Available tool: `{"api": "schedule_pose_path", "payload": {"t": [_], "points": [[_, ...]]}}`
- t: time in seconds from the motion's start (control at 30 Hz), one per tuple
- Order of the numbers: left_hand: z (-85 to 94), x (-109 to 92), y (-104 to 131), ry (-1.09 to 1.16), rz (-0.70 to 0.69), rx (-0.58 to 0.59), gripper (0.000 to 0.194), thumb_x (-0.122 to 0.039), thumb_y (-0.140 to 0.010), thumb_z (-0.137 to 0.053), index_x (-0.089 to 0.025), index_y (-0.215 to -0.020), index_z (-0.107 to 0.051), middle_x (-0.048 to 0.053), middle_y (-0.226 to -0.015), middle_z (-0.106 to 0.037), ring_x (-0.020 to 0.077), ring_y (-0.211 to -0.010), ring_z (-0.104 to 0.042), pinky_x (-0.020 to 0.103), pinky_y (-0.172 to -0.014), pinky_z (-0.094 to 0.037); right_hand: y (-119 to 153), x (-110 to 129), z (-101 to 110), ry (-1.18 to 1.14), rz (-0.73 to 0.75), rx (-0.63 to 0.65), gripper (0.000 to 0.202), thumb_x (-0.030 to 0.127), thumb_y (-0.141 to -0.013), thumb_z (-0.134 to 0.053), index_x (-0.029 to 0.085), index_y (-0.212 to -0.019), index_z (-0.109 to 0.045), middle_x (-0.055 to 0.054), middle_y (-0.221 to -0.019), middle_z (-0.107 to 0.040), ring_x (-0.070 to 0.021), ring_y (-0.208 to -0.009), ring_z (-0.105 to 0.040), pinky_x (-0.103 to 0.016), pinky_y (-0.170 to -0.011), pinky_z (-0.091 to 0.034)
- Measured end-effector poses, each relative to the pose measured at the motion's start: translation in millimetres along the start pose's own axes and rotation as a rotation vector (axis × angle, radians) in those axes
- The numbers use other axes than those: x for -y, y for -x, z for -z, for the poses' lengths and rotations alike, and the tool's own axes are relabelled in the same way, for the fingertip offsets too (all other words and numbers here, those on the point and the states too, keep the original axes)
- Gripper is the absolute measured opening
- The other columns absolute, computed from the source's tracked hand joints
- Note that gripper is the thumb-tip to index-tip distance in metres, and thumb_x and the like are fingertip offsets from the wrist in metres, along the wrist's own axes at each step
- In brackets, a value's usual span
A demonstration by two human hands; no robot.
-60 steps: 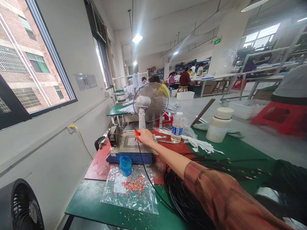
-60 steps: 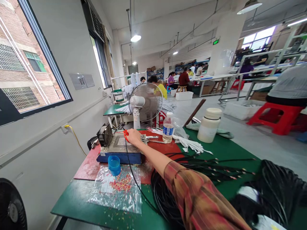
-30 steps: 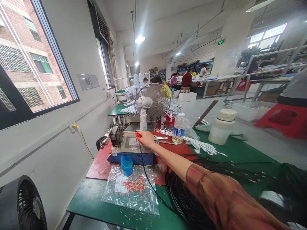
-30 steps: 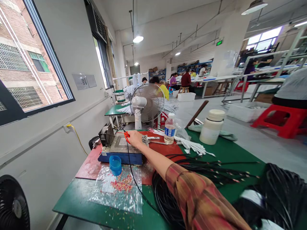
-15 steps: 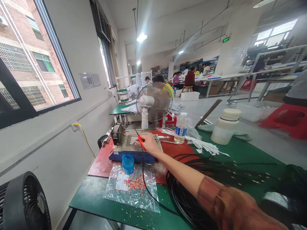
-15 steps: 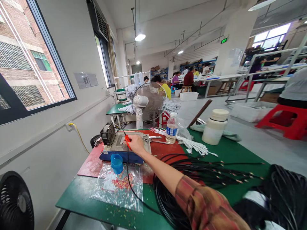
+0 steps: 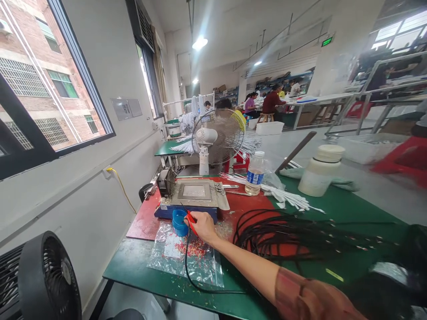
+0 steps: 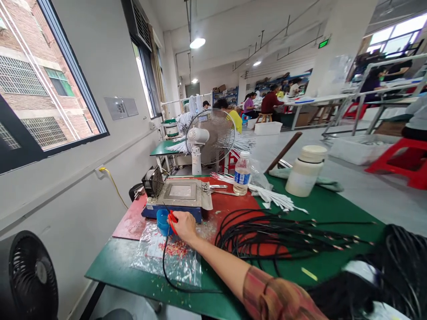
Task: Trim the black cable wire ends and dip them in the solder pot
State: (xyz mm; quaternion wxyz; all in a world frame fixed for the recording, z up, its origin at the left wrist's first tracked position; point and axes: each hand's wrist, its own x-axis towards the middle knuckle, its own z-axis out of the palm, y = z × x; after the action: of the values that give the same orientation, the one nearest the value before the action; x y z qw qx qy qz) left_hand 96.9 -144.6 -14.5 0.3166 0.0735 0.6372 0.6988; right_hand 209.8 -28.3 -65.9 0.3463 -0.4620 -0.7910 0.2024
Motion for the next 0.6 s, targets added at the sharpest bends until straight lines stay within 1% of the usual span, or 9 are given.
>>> {"api": "schedule_pose_path", "payload": {"t": [0.07, 0.17, 0.2, 0.23, 0.3, 0.4, 0.5, 0.57, 0.6], "points": [[-5.5, -2.7, -9.6, 0.006, -0.009, 0.023, 0.045, -0.038, -0.06, -0.066, -0.046, -0.103, -0.055, -0.007, -0.083, -0.07, 0.0272, -0.097, -0.061, 0.037, -0.062, -0.051, 0.9, -0.8, 1.2, 0.0, 0.009, -0.009, 0.029, 0.037, -0.077, -0.051, 0.017, -0.059, -0.06, -0.001, -0.058, -0.06, -0.0106, -0.052, -0.048, -0.021, -0.049, -0.023], [13.3, 8.4, -7.1, 0.007, 0.002, 0.037, 0.042, -0.049, -0.068, -0.055, -0.036, -0.108, -0.056, -0.001, -0.088, -0.07, 0.0243, -0.089, -0.063, 0.036, -0.06, -0.052, 9.7, 2.8, 9.2, -0.023, 0.108, -0.041, 0.033, 0.037, -0.081, -0.047, 0.016, -0.056, -0.057, -0.001, -0.057, -0.056, -0.0102, -0.054, -0.046, -0.021, -0.052, -0.026], [25.4, 15.5, -2.2, 0.004, 0.014, 0.037, 0.042, -0.051, -0.07, -0.052, -0.033, -0.107, -0.056, 0.003, -0.092, -0.069, 0.0214, -0.085, -0.063, 0.035, -0.06, -0.052, 15.5, 5.1, 12.2, -0.038, 0.188, -0.063, 0.035, 0.036, -0.082, -0.045, 0.016, -0.055, -0.055, -0.001, -0.055, -0.054, -0.0102, -0.053, -0.044, -0.022, -0.053, -0.027], [39.1, 23.5, 4.4, -0.001, 0.036, 0.034, 0.036, -0.052, -0.07, -0.051, -0.035, -0.102, -0.057, 0.004, -0.095, -0.069, 0.0185, -0.082, -0.062, 0.033, -0.06, -0.052, 22.7, 7.7, 14.9, -0.056, 0.291, -0.09, 0.035, 0.033, -0.083, -0.043, 0.016, -0.054, -0.053, -0.001, -0.054, -0.052, -0.0104, -0.053, -0.043, -0.022, -0.053, -0.027], [66.1, 40.4, 20.5, -0.015, 0.074, 0.022, 0.036, -0.052, -0.073, -0.047, -0.028, -0.097, -0.059, 0.005, -0.091, -0.068, 0.0145, -0.074, -0.061, 0.031, -0.058, -0.052, 40.4, 13.1, 18.9, -0.089, 0.534, -0.139, 0.034, 0.027, -0.085, -0.04, 0.016, -0.055, -0.052, -0.001, -0.053, -0.049, -0.011, -0.053, -0.041, -0.024, -0.054, -0.028], [89.9, 60.6, 44.1, -0.043, 0.14, 0.032, 0.047, -0.055, -0.06, -0.061, -0.017, -0.087, -0.064, 0.009, -0.077, -0.069, 0.0153, -0.061, -0.06, 0.023, -0.038, -0.04, 69.6, 20.0, 22.1, -0.085, 0.849, -0.152, 0.026, 0.02, -0.086, -0.039, 0.017, -0.067, -0.057, -0.001, -0.054, -0.049, -0.0113, -0.053, -0.041, -0.026, -0.052, -0.025], [88.3, 69.0, 57.3, -0.013, 0.222, 0.18, 0.054, -0.052, -0.045, -0.072, -0.013, -0.082, -0.068, 0.015, -0.072, -0.07, 0.0174, -0.056, -0.06, 0.019, -0.029, -0.02, 93.6, 24.6, 24.4, -0.046, 1.051, -0.118, 0.018, 0.018, -0.086, -0.044, 0.017, -0.075, -0.059, 0.001, -0.053, -0.049, -0.0105, -0.051, -0.042, -0.028, -0.05, -0.022], [81.3, 70.0, 60.7, 0.019, 0.258, 0.255, 0.055, -0.052, -0.047, -0.071, -0.013, -0.086, -0.068, 0.012, -0.064, -0.069, 0.0115, -0.043, -0.053, 0.02, -0.029, -0.015, 105.1, 26.4, 24.3, -0.039, 1.153, -0.064, 0.017, 0.016, -0.086, -0.044, 0.017, -0.077, -0.058, 0.0, -0.056, -0.052, -0.0107, -0.053, -0.044, -0.028, -0.049, -0.021], [78.4, 69.8, 61.6, 0.028, 0.263, 0.256, 0.055, -0.05, -0.048, -0.071, -0.013, -0.088, -0.068, 0.009, -0.058, -0.067, 0.0075, -0.036, -0.045, 0.02, -0.03, -0.014, 109.6, 26.9, 23.2, -0.045, 1.196, -0.033, 0.016, 0.016, -0.086, -0.044, 0.017, -0.078, -0.059, 0.0, -0.057, -0.054, -0.0109, -0.054, -0.045, -0.028, -0.048, -0.02]]}}
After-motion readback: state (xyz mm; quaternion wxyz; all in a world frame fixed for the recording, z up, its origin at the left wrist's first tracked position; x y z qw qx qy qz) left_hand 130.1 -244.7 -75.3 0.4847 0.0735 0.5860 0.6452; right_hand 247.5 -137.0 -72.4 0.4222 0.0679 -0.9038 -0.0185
